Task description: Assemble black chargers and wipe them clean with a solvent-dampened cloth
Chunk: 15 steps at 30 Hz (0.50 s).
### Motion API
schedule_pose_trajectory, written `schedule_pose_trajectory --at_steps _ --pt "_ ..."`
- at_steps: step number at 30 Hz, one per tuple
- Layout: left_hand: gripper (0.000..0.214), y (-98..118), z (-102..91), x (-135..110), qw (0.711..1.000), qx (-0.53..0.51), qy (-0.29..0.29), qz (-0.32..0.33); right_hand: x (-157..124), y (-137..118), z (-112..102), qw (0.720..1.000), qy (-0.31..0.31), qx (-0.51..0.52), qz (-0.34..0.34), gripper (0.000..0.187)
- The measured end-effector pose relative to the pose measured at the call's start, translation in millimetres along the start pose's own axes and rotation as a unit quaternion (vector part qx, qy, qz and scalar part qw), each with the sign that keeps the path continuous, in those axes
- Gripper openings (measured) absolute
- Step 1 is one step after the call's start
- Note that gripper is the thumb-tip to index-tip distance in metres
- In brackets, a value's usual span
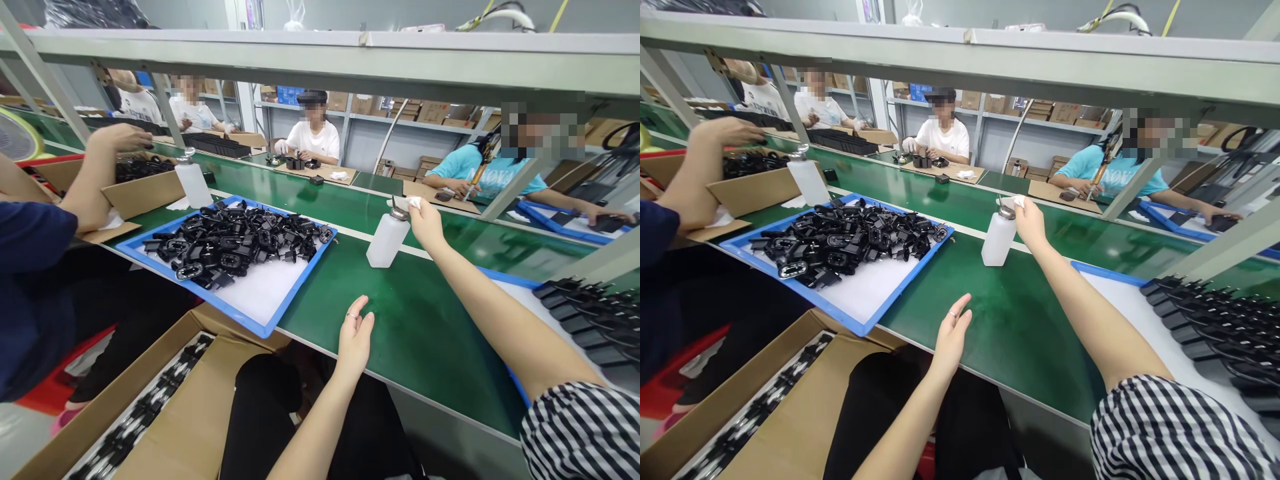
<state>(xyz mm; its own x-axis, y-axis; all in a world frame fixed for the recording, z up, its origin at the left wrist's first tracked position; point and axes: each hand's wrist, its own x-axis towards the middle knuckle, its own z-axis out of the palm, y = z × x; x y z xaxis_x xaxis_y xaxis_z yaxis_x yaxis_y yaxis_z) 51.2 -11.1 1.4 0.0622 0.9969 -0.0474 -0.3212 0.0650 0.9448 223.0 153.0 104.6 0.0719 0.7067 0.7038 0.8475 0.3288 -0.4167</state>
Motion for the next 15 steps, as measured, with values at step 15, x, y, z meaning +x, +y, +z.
schedule_pose_trajectory --at_steps 15 --pt "0.028 -0.6 0.3 -0.1 1.000 -0.002 0.005 0.006 -4.9 -3.8 1.0 1.000 -0.009 -0.012 -0.001 0.031"
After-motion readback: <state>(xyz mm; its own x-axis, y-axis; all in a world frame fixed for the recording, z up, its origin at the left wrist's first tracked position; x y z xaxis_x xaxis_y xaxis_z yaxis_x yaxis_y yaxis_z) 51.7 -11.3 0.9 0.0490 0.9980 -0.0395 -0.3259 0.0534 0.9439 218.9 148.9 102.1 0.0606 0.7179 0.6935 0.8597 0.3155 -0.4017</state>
